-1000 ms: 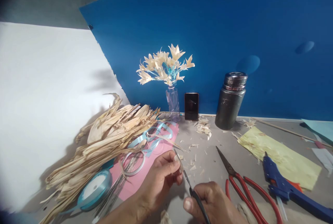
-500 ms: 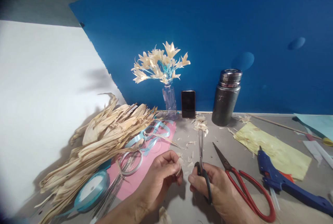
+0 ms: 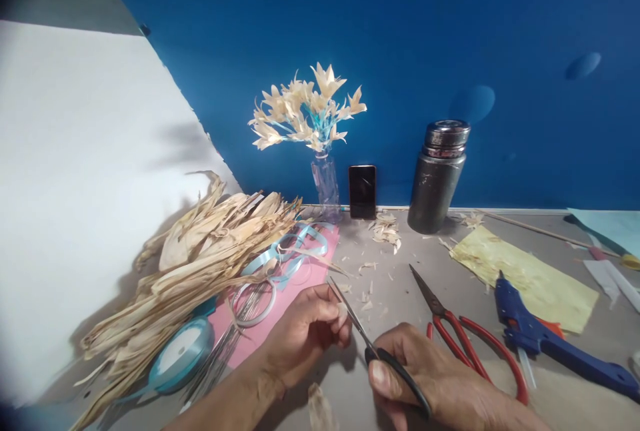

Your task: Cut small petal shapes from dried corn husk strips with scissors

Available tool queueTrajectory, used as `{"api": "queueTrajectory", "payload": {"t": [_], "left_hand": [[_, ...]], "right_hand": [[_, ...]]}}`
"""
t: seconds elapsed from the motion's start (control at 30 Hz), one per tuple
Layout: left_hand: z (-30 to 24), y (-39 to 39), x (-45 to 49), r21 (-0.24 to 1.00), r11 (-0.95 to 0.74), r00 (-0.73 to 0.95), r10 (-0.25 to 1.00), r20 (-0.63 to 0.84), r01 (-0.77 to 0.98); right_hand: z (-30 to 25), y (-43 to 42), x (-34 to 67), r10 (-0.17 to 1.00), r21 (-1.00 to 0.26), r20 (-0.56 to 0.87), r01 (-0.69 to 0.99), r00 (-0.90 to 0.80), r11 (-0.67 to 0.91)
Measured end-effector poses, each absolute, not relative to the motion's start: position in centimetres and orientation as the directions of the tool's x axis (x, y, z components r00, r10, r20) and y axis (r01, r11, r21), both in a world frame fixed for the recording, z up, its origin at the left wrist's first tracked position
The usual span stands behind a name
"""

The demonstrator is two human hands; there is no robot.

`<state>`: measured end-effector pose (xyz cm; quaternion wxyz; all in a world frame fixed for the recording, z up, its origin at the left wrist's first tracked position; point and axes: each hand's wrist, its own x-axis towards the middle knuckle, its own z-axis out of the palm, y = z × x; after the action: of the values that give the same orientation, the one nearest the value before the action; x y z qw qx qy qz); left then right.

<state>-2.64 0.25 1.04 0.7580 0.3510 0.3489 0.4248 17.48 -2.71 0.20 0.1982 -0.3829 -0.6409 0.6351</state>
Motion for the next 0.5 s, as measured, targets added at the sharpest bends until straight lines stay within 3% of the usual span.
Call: {"api": "queueTrajectory", "payload": {"t": [0.5], "left_hand": [[1.57,0.40,-2.90,0.858,0.379,0.382,0.892,-0.240,-0.347]], "right_hand": [[0.21,-2.62,17.76,0.713,-0.957,-0.256,0.276,-0.653,-0.092]]}}
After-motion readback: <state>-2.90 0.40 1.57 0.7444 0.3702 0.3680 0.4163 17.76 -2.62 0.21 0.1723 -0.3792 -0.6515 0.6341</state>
